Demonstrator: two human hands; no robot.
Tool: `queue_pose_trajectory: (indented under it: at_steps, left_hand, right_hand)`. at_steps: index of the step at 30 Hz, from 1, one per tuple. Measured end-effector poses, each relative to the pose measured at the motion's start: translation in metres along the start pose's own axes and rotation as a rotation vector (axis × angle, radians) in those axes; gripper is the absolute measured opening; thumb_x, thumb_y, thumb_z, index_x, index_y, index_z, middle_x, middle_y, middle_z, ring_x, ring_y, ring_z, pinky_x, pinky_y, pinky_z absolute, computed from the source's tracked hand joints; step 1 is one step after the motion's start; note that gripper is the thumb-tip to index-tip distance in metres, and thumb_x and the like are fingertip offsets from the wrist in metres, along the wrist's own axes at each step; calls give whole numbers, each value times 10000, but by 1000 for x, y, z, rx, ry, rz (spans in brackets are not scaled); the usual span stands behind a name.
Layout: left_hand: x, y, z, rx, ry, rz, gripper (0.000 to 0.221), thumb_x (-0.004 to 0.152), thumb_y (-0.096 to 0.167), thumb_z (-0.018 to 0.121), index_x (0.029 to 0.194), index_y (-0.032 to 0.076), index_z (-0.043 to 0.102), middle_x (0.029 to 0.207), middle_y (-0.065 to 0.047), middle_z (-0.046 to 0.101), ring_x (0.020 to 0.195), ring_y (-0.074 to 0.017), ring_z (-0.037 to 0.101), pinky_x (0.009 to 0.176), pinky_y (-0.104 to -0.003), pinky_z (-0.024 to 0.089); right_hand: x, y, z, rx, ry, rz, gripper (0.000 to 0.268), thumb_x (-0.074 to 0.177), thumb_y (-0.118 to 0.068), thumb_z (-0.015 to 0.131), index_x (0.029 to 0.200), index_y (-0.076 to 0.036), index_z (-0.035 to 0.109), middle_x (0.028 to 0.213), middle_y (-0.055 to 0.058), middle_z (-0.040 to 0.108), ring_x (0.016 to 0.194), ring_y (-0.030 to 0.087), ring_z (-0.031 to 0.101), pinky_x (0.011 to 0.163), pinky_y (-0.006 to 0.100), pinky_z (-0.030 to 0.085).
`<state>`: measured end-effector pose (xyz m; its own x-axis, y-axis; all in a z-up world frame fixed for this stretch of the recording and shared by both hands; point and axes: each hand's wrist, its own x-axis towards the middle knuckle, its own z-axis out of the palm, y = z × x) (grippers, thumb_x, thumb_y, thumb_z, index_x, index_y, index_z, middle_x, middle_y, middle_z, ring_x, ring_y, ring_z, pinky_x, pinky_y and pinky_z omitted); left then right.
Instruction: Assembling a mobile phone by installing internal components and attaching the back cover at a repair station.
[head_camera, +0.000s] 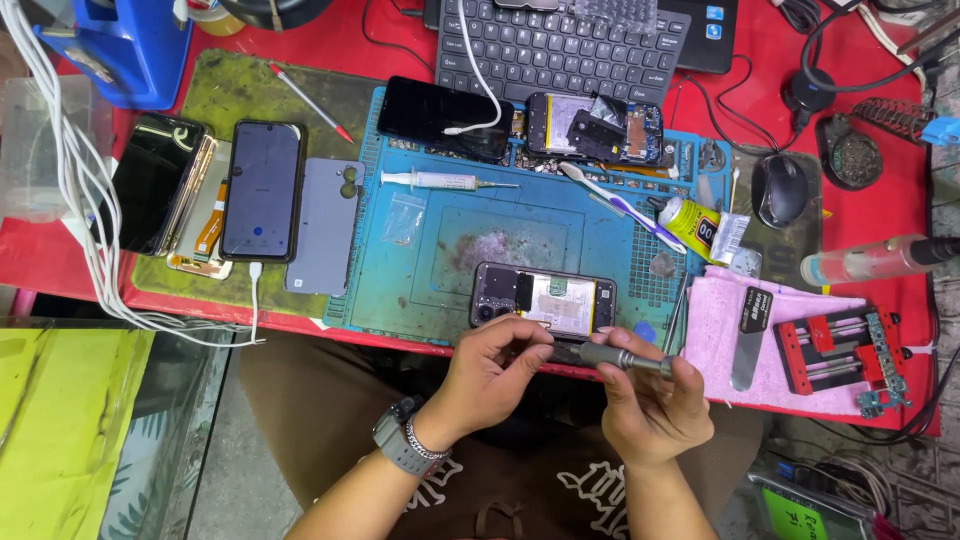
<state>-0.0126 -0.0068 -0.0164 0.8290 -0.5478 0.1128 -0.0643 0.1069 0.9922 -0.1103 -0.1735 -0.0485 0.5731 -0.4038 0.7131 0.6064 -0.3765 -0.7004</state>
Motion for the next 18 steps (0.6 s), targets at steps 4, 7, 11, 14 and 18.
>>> queue_pose_trajectory:
  at_steps: [4,7,11,14,18]
  left_hand:
    - [-1,-4,0,-65,-7,-14,76,966,100,689,1031,63,702,957,-52,688,852,-134,633,759,-253,530]
    - [-1,-6,-1,-22,-18,10,78,967,143,697,1023,89,704,946,-37,690,735,-103,557,651,-241,458]
    - [-1,-7,-2,27,-10,14,82,942,121,724,1017,90,713,931,-28,700,717,-100,555,654,-247,468]
    - [-2,-6,-2,14,-34,-54,136,924,100,745,1055,78,713,890,-16,705,708,-82,579,651,-225,505]
    - [1,-2,-1,8,-66,-163,374,916,83,740,1269,77,615,864,-14,691,720,-93,606,670,-239,546]
  right_hand:
    - [9,-5,0,-13,-64,-45,792,918,129,667,1585,-206,402,1216,347,622,1128,392,689,991,621,661]
    - [13,-10,1,-85,-131,-74,790,933,124,657,1593,-197,364,1200,352,620,1115,420,695,946,593,694]
    - [10,-6,0,-92,-121,-67,794,928,121,668,1591,-198,373,1184,353,628,1100,425,703,949,590,690]
    - [7,-3,-1,-63,-83,-37,774,918,134,677,1569,-187,409,1180,350,634,1093,407,708,978,607,674]
    - [7,4,-11,28,-57,-12,742,950,123,662,1576,-212,446,1287,278,639,1195,350,684,1037,597,655]
